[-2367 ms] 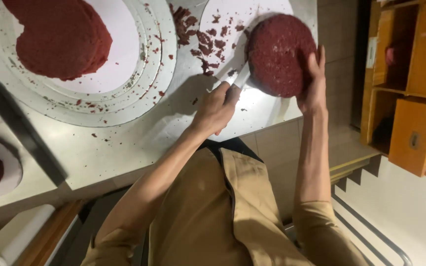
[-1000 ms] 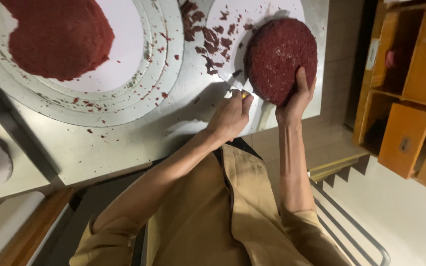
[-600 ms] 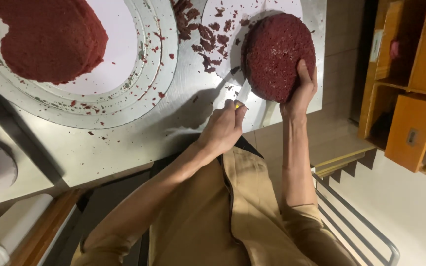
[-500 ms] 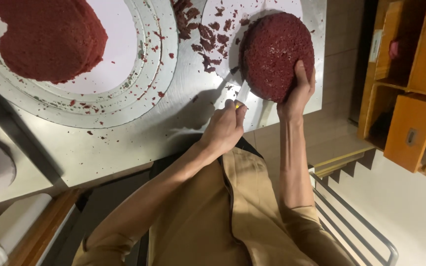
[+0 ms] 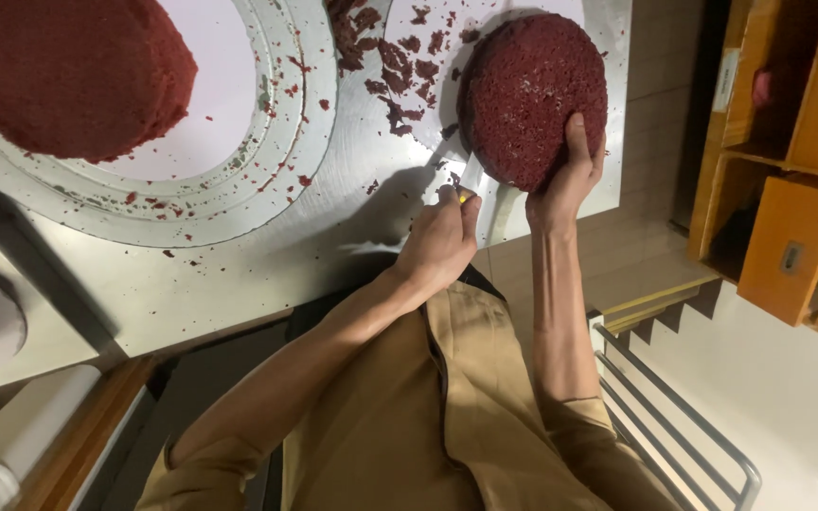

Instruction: The person uses a long serrated knife to slice a round red velvet cake horizontally into two layers on a white plate. They then separate the layers and place them on the counter.

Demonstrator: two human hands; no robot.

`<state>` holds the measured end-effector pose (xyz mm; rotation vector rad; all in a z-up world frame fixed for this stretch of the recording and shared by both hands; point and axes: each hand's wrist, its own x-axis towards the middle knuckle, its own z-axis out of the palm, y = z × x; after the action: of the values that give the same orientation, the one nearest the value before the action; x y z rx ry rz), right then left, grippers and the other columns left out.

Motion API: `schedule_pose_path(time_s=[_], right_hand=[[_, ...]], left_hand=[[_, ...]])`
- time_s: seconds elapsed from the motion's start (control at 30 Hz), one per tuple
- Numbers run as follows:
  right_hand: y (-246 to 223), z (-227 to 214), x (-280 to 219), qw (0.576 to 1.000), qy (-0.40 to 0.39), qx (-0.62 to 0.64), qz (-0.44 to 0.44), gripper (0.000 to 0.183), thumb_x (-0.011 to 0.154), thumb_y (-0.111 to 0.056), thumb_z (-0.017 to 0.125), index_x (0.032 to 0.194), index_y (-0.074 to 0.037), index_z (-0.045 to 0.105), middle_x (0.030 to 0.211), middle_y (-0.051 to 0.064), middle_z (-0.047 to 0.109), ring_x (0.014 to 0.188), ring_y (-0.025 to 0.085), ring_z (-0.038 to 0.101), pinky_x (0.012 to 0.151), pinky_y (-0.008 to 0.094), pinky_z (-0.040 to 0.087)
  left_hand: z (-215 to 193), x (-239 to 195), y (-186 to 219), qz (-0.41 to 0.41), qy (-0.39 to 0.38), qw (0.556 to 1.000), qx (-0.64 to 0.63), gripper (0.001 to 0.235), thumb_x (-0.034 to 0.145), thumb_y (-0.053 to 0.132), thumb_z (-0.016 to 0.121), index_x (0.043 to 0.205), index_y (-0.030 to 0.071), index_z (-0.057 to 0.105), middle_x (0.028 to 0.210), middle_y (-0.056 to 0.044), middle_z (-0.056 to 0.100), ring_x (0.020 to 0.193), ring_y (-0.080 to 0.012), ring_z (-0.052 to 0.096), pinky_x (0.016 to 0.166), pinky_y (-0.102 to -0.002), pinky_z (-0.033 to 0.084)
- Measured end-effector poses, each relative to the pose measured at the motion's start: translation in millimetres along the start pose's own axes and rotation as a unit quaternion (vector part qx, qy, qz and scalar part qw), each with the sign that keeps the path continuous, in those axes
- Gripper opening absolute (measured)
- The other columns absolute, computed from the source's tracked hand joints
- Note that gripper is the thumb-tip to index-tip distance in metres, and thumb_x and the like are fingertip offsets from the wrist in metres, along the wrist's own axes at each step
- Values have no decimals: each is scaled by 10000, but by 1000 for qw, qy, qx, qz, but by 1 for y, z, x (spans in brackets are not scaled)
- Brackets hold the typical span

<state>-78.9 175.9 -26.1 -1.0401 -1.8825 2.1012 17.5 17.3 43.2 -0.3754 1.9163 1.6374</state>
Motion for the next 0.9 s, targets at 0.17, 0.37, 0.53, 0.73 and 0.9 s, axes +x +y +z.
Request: schedule_pose_path(time_s=[0.17, 0.37, 0.53, 0.73, 0.9], right_hand=[[0, 9, -12, 999, 36, 19, 8, 602, 851, -311, 856, 1378, -166, 602, 1130, 175, 640, 979, 321, 704, 748, 455, 635], [8, 3, -20, 999, 27, 14, 20, 539, 859, -413, 859, 1290, -188, 626, 1170, 170, 639, 1034, 351, 683, 806, 507, 622], [-25, -15, -9, 997, -34, -41, 50, 612, 878, -423, 879, 1324, -175, 541, 1324, 234, 577, 1237, 473, 591, 921, 677, 527], [-19, -46, 42, 938, -64, -227, -252, 424, 1055, -421, 717, 1259, -49, 699, 1195, 202, 699, 1023, 303, 700, 804, 423, 656], [6, -23, 41, 932, -239, -95, -255, 537, 1122, -329, 595, 1539, -42, 418, 1602, 184, 406, 1520, 337, 376, 1303, 503, 291]], left_hand=[[12, 14, -12, -7, -1, 999, -33, 450, 1100, 249, 325, 1210, -169, 449, 701, -262, 650, 538, -352, 680, 375, -381, 508], [5, 10, -13, 22, 15, 999, -21, 422, 1080, 263, 377, 1132, -135, 510, 724, -302, 648, 592, -429, 684, 403, -474, 506], [-26, 19, -20, 2, -12, 1000, -28, 394, 1072, 334, 410, 1093, -22, 577, 694, -235, 678, 363, -290, 634, 243, -312, 484], [-46, 27, -22, -18, 1, 982, -188, 317, 1026, 294, 549, 790, 84, 560, 403, -50, 454, 236, -195, 505, 208, -269, 371], [-26, 42, -58, -66, -6, 998, -4, 518, 1093, 413, 264, 1220, 61, 622, 564, 63, 428, 403, -67, 408, 323, -237, 353]])
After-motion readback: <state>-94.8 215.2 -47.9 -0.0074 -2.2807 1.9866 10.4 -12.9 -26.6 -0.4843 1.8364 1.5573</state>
